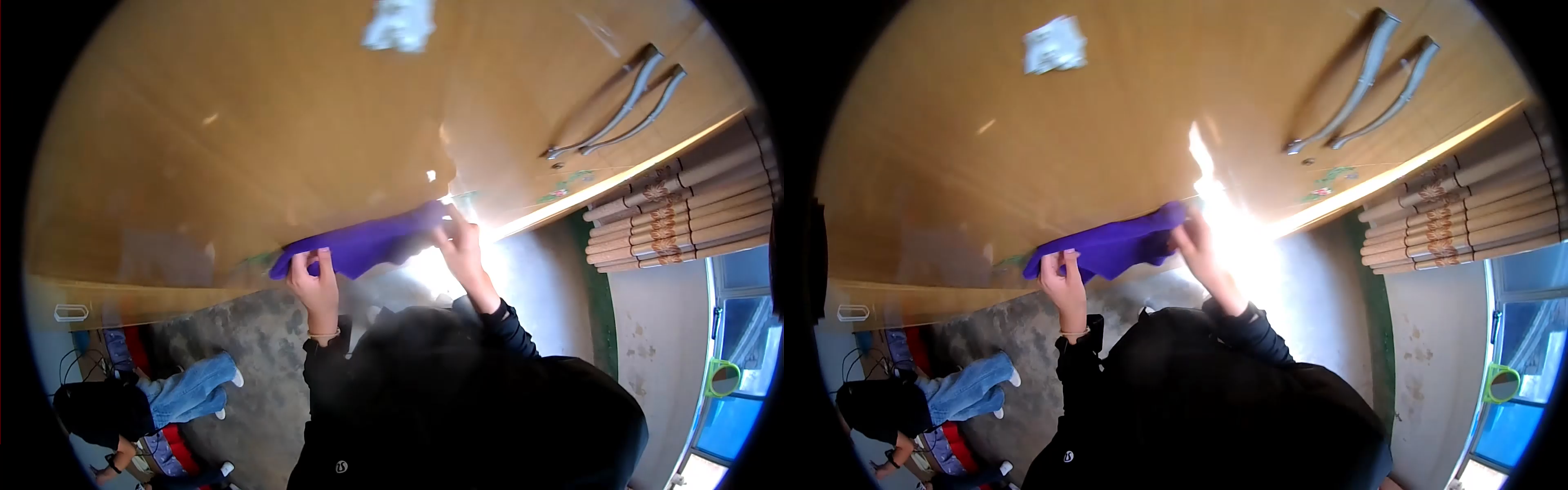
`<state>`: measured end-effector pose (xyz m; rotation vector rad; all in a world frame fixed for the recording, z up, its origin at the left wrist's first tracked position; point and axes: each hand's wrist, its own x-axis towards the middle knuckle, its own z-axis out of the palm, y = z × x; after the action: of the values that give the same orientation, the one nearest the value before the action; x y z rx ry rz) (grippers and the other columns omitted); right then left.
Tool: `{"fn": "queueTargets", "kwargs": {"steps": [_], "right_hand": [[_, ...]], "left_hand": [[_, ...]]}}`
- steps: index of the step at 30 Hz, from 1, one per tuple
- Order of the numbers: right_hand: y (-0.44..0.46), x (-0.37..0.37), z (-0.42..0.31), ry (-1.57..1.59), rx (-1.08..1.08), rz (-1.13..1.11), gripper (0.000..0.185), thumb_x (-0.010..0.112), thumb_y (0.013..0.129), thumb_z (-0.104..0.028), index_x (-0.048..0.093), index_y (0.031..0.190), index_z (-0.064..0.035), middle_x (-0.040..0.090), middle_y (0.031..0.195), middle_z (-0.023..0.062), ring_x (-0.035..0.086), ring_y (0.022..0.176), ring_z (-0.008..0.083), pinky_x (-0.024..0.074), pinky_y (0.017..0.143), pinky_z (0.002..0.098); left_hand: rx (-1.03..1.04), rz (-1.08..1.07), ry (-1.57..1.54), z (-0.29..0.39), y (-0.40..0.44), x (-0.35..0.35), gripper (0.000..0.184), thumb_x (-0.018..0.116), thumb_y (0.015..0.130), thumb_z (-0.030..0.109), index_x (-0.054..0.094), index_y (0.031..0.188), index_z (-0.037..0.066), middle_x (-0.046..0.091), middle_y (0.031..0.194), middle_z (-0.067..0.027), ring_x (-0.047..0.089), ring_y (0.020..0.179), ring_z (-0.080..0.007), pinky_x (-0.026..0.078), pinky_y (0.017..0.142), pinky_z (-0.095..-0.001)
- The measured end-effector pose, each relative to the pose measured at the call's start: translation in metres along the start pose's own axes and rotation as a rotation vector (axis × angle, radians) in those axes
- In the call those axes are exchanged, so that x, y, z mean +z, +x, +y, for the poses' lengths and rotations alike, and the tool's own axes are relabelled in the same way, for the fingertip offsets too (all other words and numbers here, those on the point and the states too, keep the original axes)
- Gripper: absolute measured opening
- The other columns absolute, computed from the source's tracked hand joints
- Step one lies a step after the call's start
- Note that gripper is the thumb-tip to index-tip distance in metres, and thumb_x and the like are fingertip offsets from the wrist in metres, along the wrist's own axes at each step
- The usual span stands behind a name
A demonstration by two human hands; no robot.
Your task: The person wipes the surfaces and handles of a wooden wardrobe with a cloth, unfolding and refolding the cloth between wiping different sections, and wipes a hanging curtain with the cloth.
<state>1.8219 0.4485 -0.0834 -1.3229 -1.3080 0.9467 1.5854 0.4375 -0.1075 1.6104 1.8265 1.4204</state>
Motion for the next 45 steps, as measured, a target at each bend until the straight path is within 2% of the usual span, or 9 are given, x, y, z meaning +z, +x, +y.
{"fn": "queueTargets", "kwargs": {"steps": [2, 5, 13, 15, 23, 28, 29, 39, 45], "right_hand": [[0.006, -0.045, 0.018, -0.042, -0.016, 0.194, 0.022, 0.052, 0.088, -0.007, 0.052, 0.107, 0.0034, 0.062, 0.068, 0.0073, 0.059, 0.060, 0.0109, 0.0475, 0.056, 0.0239], [0.018, -0.122, 0.054, -0.047, -0.096, 0.391, 0.015, 0.051, 0.090, -0.008, 0.051, 0.101, 0.0005, 0.062, 0.068, 0.0064, 0.058, 0.061, 0.0101, 0.0441, 0.054, 0.0234], [0.046, -0.244, 0.037, -0.109, -0.350, 0.486, 0.009, 0.048, 0.092, -0.005, 0.048, 0.094, 0.0033, 0.065, 0.074, 0.0115, 0.062, 0.065, 0.0118, 0.0488, 0.058, 0.0225], [0.053, -0.254, 0.033, -0.210, -0.374, 0.505, 0.007, 0.047, 0.091, -0.003, 0.047, 0.093, 0.0035, 0.064, 0.075, 0.0113, 0.061, 0.066, 0.0114, 0.0482, 0.060, 0.0219], [0.061, -0.213, 0.025, -0.160, -0.376, 0.256, 0.009, 0.047, 0.091, -0.003, 0.041, 0.086, 0.0001, 0.059, 0.069, 0.0088, 0.058, 0.064, 0.0113, 0.0462, 0.059, 0.0219], [0.060, -0.189, 0.050, -0.241, -0.477, 0.415, 0.008, 0.047, 0.091, -0.004, 0.041, 0.086, 0.0002, 0.058, 0.070, 0.0088, 0.058, 0.066, 0.0105, 0.0494, 0.062, 0.0230], [0.060, -0.177, 0.045, -0.231, -0.493, 0.450, 0.008, 0.046, 0.092, -0.004, 0.041, 0.087, -0.0005, 0.056, 0.070, 0.0071, 0.055, 0.064, 0.0093, 0.0475, 0.059, 0.0216], [0.045, -0.105, 0.003, -0.050, -0.347, 0.556, 0.011, 0.045, 0.094, -0.011, 0.043, 0.086, -0.0040, 0.049, 0.064, 0.0005, 0.045, 0.057, 0.0058, 0.0376, 0.055, 0.0186], [0.030, -0.037, -0.002, -0.253, -0.476, 0.394, 0.013, 0.058, 0.083, 0.000, 0.048, 0.075, -0.0010, 0.054, 0.060, 0.0085, 0.053, 0.052, 0.0146, 0.0409, 0.049, 0.0237]], "left_hand": [[-0.082, -0.106, -0.358, 0.027, -0.007, 0.039, 0.021, 0.055, 0.088, 0.014, 0.061, 0.086, -0.006, 0.066, 0.080, -0.0090, 0.058, 0.077, -0.0104, 0.045, 0.072, -0.0262], [0.007, -0.477, -0.265, 0.055, -0.015, 0.093, 0.028, 0.057, 0.087, 0.022, 0.062, 0.090, -0.005, 0.067, 0.084, -0.0133, 0.064, 0.080, -0.0190, 0.047, 0.072, -0.0293], [-0.049, -0.748, -0.393, 0.106, -0.035, 0.216, 0.033, 0.045, 0.094, 0.021, 0.062, 0.096, -0.008, 0.066, 0.096, -0.0142, 0.061, 0.087, -0.0159, 0.044, 0.082, -0.0271], [-0.199, -0.674, -0.750, 0.104, -0.043, 0.239, 0.039, 0.048, 0.092, 0.031, 0.063, 0.101, -0.003, 0.066, 0.098, -0.0130, 0.060, 0.086, -0.0146, 0.044, 0.076, -0.0259], [-0.366, -0.455, -0.645, 0.089, -0.059, 0.218, 0.037, 0.043, 0.092, 0.021, 0.066, 0.090, -0.008, 0.067, 0.091, -0.0132, 0.059, 0.084, -0.0128, 0.040, 0.084, -0.0236], [-0.474, -0.286, -0.794, 0.094, -0.055, 0.170, 0.030, 0.046, 0.089, 0.016, 0.067, 0.089, -0.004, 0.067, 0.090, -0.0067, 0.057, 0.082, -0.0108, 0.041, 0.081, -0.0236], [-0.175, -0.366, -0.698, 0.078, -0.050, 0.160, 0.025, 0.047, 0.089, 0.012, 0.067, 0.091, -0.004, 0.067, 0.089, -0.0067, 0.057, 0.083, -0.0104, 0.043, 0.079, -0.0236], [-0.048, -0.411, -0.580, 0.053, -0.023, 0.091, 0.019, 0.055, 0.086, 0.010, 0.064, 0.095, -0.004, 0.065, 0.095, -0.0119, 0.062, 0.085, -0.0176, 0.047, 0.077, -0.0279], [-0.014, -0.468, -0.390, 0.038, -0.023, 0.078, 0.030, 0.062, 0.082, 0.019, 0.059, 0.102, -0.003, 0.064, 0.097, -0.0150, 0.062, 0.090, -0.0222, 0.046, 0.079, -0.0301]]}}
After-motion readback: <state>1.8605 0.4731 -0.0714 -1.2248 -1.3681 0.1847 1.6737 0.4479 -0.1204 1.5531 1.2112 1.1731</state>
